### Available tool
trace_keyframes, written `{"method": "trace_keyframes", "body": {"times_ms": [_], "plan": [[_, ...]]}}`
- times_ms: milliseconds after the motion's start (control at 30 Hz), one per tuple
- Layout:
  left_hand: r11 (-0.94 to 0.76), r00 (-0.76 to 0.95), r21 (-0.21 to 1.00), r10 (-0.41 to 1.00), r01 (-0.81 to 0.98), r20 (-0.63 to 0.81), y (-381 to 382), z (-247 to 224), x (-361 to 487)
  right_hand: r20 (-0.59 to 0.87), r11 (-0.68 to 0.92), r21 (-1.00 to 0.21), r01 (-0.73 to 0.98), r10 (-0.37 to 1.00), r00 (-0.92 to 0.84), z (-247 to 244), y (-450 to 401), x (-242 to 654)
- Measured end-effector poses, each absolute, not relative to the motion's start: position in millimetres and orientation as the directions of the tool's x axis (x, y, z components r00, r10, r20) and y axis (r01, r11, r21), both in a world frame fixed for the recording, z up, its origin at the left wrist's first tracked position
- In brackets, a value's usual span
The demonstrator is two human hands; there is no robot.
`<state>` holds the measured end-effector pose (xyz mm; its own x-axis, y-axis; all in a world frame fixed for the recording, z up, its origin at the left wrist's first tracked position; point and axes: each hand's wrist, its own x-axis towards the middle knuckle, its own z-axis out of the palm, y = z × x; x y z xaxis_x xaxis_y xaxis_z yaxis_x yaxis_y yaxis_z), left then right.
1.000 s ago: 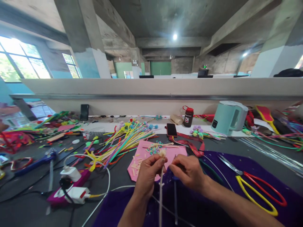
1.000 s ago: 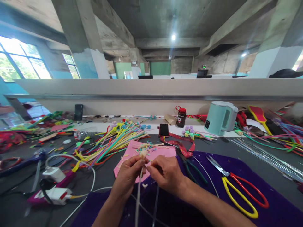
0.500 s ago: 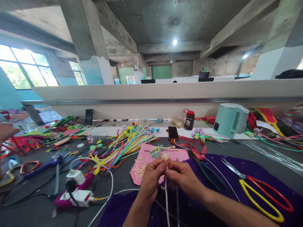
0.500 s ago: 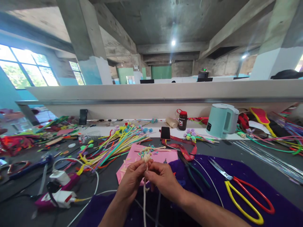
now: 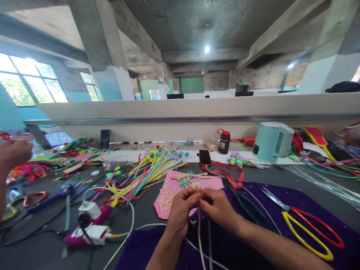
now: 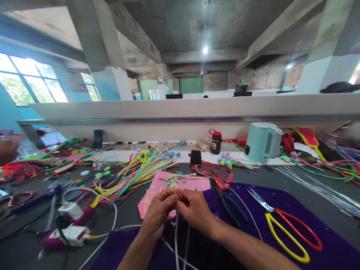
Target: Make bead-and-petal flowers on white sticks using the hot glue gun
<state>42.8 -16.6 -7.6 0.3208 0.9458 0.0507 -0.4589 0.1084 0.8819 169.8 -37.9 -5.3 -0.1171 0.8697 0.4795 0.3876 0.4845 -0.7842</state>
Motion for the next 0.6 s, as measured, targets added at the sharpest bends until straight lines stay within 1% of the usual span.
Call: {"method": "trace_keyframes", "body": {"times_ms": [100,167,267,367,467,600], "plan": [[0.108,0.297,0.884,0.954,-0.455,0.036,-15.4,-8.6,42.5,0.445,0.458,-0.817,0.350,0.887,-0.124,-9.5,-36.6,167.7],[0.113,0.269,0.883,0.963,-0.456,0.015,-14.3,-8.8,41.9,0.385,0.408,-0.867,0.284,0.913,-0.137,-12.2,-36.5,165.3],[0.118,0.219,0.877,0.976,-0.465,-0.015,-12.7,-8.1,40.3,0.244,0.272,-0.953,0.132,0.950,-0.193,-12.9,-38.0,161.5],[0.112,0.202,0.869,0.979,-0.482,-0.014,-11.9,-6.8,38.7,0.151,0.155,-0.988,-0.001,0.958,-0.246,-10.2,-40.5,159.5],[0.114,0.223,0.869,0.975,-0.482,-0.004,-11.9,-5.3,38.1,0.137,0.127,-0.990,-0.053,0.955,-0.265,-8.3,-42.2,159.9],[0.112,0.235,0.874,0.972,-0.473,0.003,-12.4,-3.0,38.1,0.138,0.129,-0.990,-0.049,0.954,-0.266,-9.0,-43.0,160.7]]}}
